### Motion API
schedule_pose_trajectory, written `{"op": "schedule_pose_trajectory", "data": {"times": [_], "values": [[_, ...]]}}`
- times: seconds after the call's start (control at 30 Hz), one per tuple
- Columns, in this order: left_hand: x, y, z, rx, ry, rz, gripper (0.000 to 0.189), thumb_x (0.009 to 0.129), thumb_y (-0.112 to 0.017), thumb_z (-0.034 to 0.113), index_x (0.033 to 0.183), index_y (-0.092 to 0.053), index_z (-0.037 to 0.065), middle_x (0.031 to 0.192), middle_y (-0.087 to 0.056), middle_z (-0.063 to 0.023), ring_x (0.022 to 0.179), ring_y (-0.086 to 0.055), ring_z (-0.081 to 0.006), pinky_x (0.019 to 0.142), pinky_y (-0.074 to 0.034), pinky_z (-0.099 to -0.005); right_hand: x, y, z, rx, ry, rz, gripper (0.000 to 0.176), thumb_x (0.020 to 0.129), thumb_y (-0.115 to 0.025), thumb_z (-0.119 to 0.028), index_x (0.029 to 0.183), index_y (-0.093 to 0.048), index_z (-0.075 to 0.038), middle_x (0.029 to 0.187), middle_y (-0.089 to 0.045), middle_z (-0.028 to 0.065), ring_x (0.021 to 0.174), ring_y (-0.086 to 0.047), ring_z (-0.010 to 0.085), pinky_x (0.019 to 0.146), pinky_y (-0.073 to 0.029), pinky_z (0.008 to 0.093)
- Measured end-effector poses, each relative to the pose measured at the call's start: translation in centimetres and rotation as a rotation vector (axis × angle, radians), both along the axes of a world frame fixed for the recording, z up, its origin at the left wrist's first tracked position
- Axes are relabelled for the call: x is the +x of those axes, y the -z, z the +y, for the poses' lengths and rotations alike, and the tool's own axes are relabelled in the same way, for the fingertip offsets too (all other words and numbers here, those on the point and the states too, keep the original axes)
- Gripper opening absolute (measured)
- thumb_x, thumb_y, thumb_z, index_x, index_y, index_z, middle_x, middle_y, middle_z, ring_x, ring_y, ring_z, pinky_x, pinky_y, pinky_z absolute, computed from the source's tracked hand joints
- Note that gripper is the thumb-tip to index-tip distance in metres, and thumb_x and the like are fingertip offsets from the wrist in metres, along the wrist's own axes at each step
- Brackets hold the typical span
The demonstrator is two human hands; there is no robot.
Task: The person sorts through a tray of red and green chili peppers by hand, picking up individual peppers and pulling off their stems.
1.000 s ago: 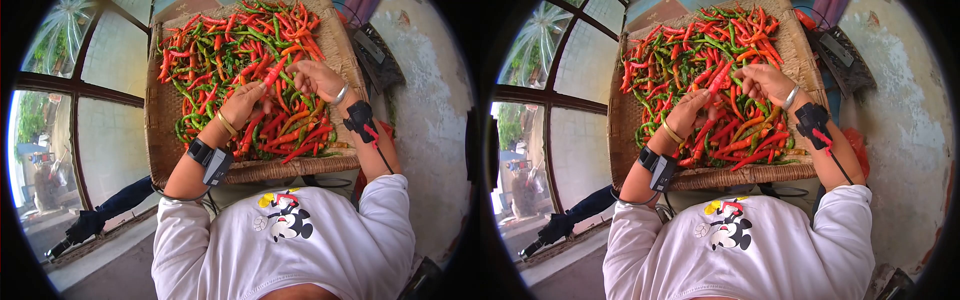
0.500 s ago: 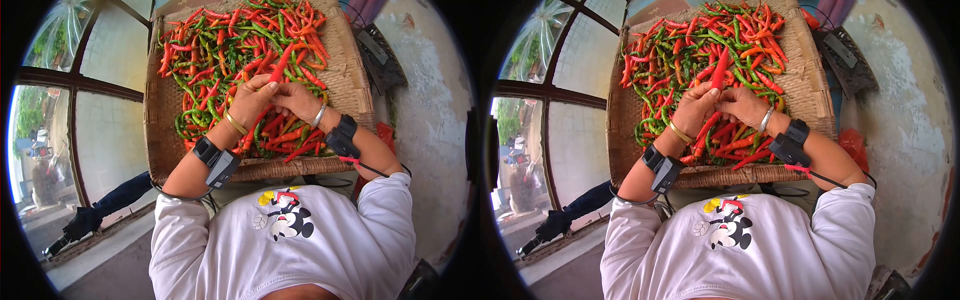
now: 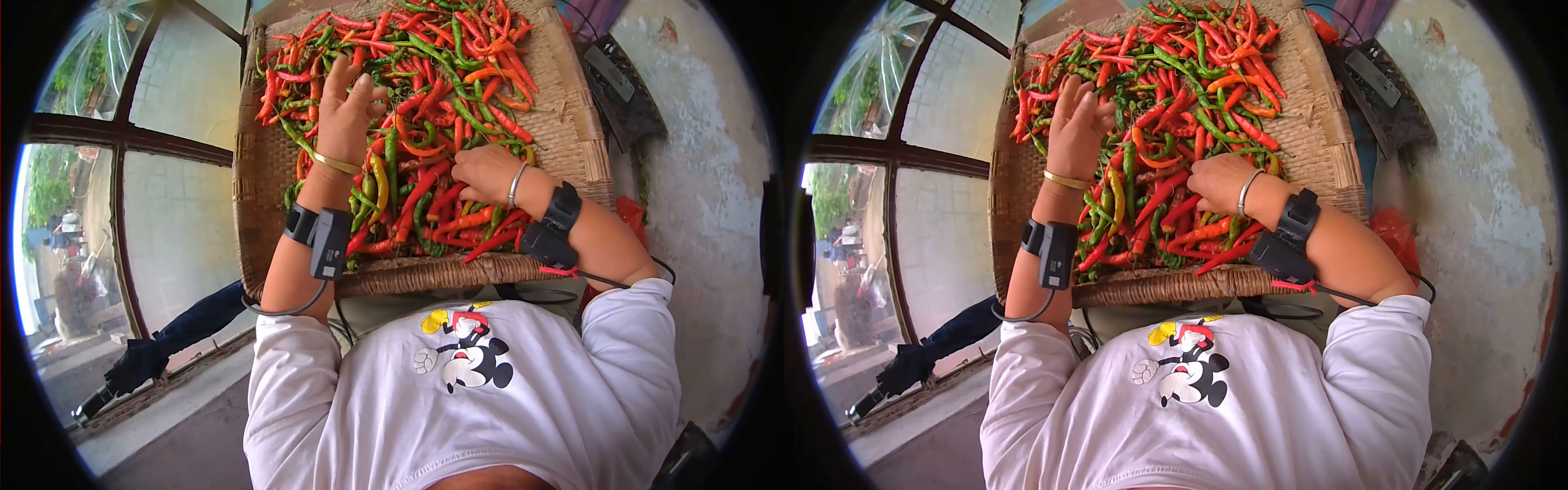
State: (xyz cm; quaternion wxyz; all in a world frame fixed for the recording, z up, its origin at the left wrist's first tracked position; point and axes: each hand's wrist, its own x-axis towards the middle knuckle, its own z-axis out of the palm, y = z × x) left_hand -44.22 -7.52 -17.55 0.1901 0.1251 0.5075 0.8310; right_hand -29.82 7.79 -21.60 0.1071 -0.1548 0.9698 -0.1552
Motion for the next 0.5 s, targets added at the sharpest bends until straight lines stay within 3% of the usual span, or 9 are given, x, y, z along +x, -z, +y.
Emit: {"op": "schedule_pose_trajectory", "data": {"times": [0.07,0.13,0.23,0.3,0.33,0.4,0.43,0.5], "values": [[1.0,0.8,-0.3,-0.392,0.144,0.092,0.03,0.086,-0.05,0.014,0.114,-0.048,0.004,0.098,-0.057,-0.0042,0.075,-0.057,-0.0096,0.062,-0.045,-0.0221,-0.1,-0.2,-0.4,0.067,-0.057,0.032,0.019,0.066,-0.065,-0.021,0.074,-0.057,-0.005,0.078,-0.051,0.0097,0.075,-0.054,0.0279,0.062,-0.043,0.039],[2.5,1.7,-0.1,-0.422,0.402,0.115,0.022,0.086,-0.05,0.016,0.103,-0.056,0.004,0.082,-0.061,-0.0006,0.064,-0.054,-0.0055,0.055,-0.043,-0.0188,-0.2,-0.8,-0.3,0.055,-0.074,0.035,0.019,0.066,-0.064,-0.02,0.073,-0.056,-0.004,0.078,-0.05,0.0099,0.075,-0.054,0.0281,0.062,-0.044,0.0393],[3.5,2.1,0.0,-0.419,0.535,0.105,0.022,0.087,-0.049,0.019,0.101,-0.057,0.004,0.08,-0.061,0.0006,0.061,-0.053,-0.0045,0.051,-0.041,-0.017,-0.4,-1.3,0.6,-0.114,-0.04,0.167,0.017,0.067,-0.063,-0.018,0.073,-0.057,-0.003,0.076,-0.052,0.0097,0.072,-0.054,0.0293,0.062,-0.045,0.0364],[4.1,1.6,0.2,-0.365,0.45,-0.035,0.023,0.088,-0.048,0.022,0.098,-0.058,0.005,0.076,-0.06,0.0007,0.059,-0.052,-0.0042,0.048,-0.04,-0.016,-0.5,-1.9,1.2,-0.489,0.104,0.154,0.015,0.072,-0.06,-0.015,0.081,-0.057,-0.004,0.071,-0.055,0.0059,0.063,-0.054,0.0212,0.056,-0.045,0.0283],[4.3,1.5,0.3,-0.362,0.448,-0.034,0.023,0.088,-0.048,0.022,0.098,-0.058,0.005,0.076,-0.06,0.0007,0.059,-0.052,-0.0042,0.048,-0.04,-0.016,-0.4,-2.5,1.2,-0.486,0.102,0.154,0.015,0.072,-0.06,-0.015,0.081,-0.057,-0.004,0.071,-0.055,0.0059,0.063,-0.054,0.0212,0.056,-0.045,0.0283],[4.7,1.3,0.5,-0.37,0.514,0.017,0.025,0.088,-0.047,0.025,0.095,-0.059,0.004,0.072,-0.059,0.0001,0.058,-0.052,-0.0043,0.049,-0.041,-0.0165,-0.1,-3.8,0.7,-1.236,0.526,-0.243,0.014,0.079,-0.058,-0.015,0.089,-0.056,-0.006,0.067,-0.055,0.0012,0.055,-0.052,0.0096,0.049,-0.042,0.0198],[4.8,1.5,0.5,-0.37,0.512,0.019,0.025,0.088,-0.047,0.025,0.095,-0.059,0.004,0.072,-0.059,0.0001,0.058,-0.052,-0.0043,0.049,-0.041,-0.0165,-0.2,-3.3,0.8,-1.272,0.555,-0.225,0.014,0.082,-0.056,-0.016,0.093,-0.055,-0.007,0.066,-0.053,-0.0018,0.053,-0.049,0.0023,0.044,-0.039,0.0154],[4.9,1.9,0.4,-0.484,0.639,0.107,0.025,0.087,-0.05,0.023,0.089,-0.06,0.001,0.074,-0.06,-0.0012,0.06,-0.052,-0.0058,0.054,-0.043,-0.0187,-0.3,-2.8,0.8,-1.304,0.55,-0.231,0.014,0.081,-0.057,-0.016,0.092,-0.055,-0.007,0.065,-0.053,-0.0017,0.051,-0.048,0.0027,0.043,-0.038,0.0149]]}}
